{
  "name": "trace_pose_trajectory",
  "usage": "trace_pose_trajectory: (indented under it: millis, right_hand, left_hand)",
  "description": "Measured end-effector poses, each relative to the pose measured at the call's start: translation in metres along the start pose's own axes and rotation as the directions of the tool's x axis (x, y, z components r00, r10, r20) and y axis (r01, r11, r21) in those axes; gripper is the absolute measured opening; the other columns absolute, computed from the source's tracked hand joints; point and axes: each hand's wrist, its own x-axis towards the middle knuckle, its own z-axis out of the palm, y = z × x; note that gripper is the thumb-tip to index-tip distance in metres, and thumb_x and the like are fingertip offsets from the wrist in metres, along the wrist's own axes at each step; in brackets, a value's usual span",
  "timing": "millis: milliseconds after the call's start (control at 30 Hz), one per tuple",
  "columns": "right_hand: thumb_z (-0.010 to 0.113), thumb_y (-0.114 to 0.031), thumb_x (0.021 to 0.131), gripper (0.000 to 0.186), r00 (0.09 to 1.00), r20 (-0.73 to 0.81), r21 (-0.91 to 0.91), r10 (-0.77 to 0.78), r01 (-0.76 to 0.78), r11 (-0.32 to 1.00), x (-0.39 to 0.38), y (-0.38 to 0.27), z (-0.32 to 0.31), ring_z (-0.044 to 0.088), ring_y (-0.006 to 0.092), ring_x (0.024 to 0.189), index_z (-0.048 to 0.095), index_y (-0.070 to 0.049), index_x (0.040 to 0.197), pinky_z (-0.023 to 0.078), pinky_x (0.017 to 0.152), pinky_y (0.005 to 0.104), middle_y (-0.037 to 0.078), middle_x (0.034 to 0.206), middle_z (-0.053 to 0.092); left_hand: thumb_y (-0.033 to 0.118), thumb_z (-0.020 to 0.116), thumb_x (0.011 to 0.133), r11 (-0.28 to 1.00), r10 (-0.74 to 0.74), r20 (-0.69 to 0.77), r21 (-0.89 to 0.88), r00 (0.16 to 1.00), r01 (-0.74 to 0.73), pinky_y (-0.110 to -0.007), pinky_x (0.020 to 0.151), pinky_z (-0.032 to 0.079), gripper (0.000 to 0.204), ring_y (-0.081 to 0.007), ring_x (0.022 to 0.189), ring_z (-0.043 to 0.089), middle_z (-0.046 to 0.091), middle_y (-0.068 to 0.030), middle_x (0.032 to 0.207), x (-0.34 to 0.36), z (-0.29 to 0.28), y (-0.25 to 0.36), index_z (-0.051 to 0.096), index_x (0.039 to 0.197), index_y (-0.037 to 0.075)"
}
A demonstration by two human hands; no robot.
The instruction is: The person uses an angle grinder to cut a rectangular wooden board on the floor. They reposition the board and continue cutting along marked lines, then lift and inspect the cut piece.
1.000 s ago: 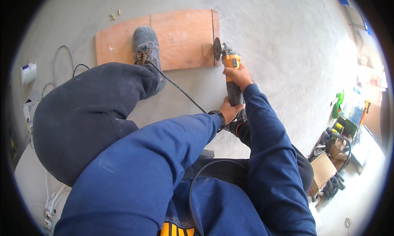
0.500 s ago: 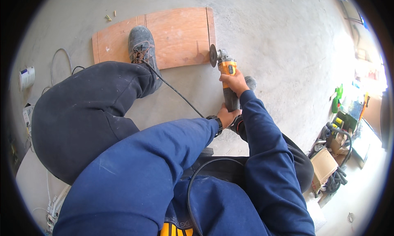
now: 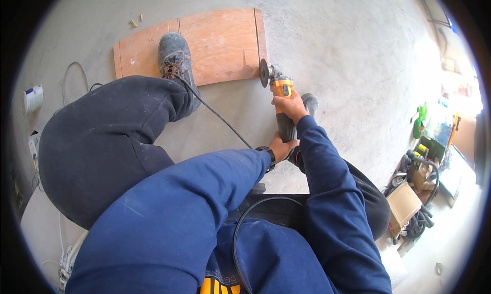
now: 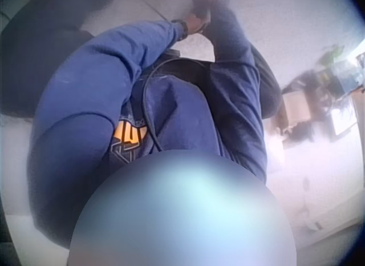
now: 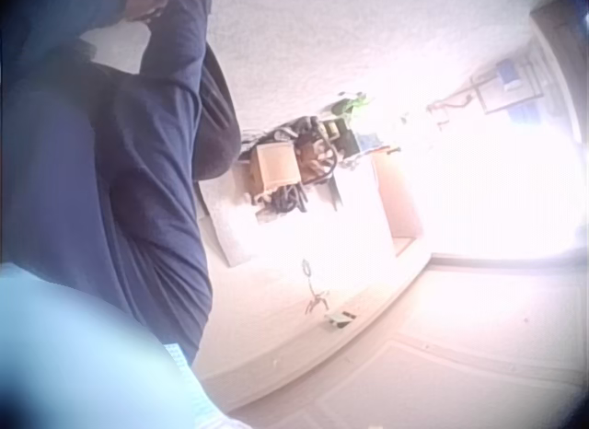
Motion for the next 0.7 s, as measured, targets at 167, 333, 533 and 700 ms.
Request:
trace_pose_trajectory:
  millis: [167,333,533,700]
  right_hand:
    - [0.079,-0.017,0.075,0.047,1.000,0.002,0.027,-0.030,0.030,0.999,-0.001,0.007,0.001,0.071,0.0207,0.087,0.071,-0.001,0.118,0.058,0.077,0.0351,0.010,0.100,0.073]
    - [0.079,-0.018,0.075,0.051,0.999,0.024,0.029,-0.037,0.037,0.999,0.001,0.014,0.003,0.072,0.0209,0.090,0.071,-0.003,0.123,0.058,0.078,0.0348,0.010,0.103,0.074]
    - [0.082,-0.018,0.074,0.048,0.999,0.020,0.058,-0.028,0.027,0.998,-0.004,0.012,0.005,0.069,0.0196,0.090,0.069,-0.002,0.118,0.056,0.083,0.0345,0.007,0.102,0.072]
    - [0.079,-0.017,0.076,0.049,1.000,0.009,0.051,-0.014,0.013,0.999,-0.004,-0.001,0.003,0.071,0.0207,0.090,0.070,-0.002,0.121,0.058,0.077,0.0356,0.009,0.103,0.073]
  left_hand:
    - [0.040,0.082,0.086,0.999,-0.002,0.017,0.043,1.000,0.001,-0.040,0.106,0.052,0.090,-0.0355,0.123,0.068,0.065,-0.0272,0.134,0.003,-0.002,-0.008,0.037,0.148,-0.008]
    - [0.040,0.082,0.086,0.995,0.051,-0.001,0.081,0.999,-0.051,-0.040,0.108,0.051,0.091,-0.0365,0.125,0.066,0.064,-0.0266,0.136,0.003,-0.002,-0.013,0.037,0.149,-0.008]
    - [0.042,0.082,0.086,0.996,0.055,-0.006,0.076,0.998,-0.055,-0.040,0.109,0.050,0.093,-0.0365,0.126,0.066,0.064,-0.0265,0.137,0.006,-0.002,-0.023,0.037,0.150,-0.008]
    - [0.042,0.081,0.086,0.999,0.011,0.030,0.029,0.999,-0.012,-0.040,0.107,0.051,0.092,-0.0349,0.123,0.067,0.065,-0.0259,0.135,0.022,-0.004,-0.025,0.038,0.149,-0.009]
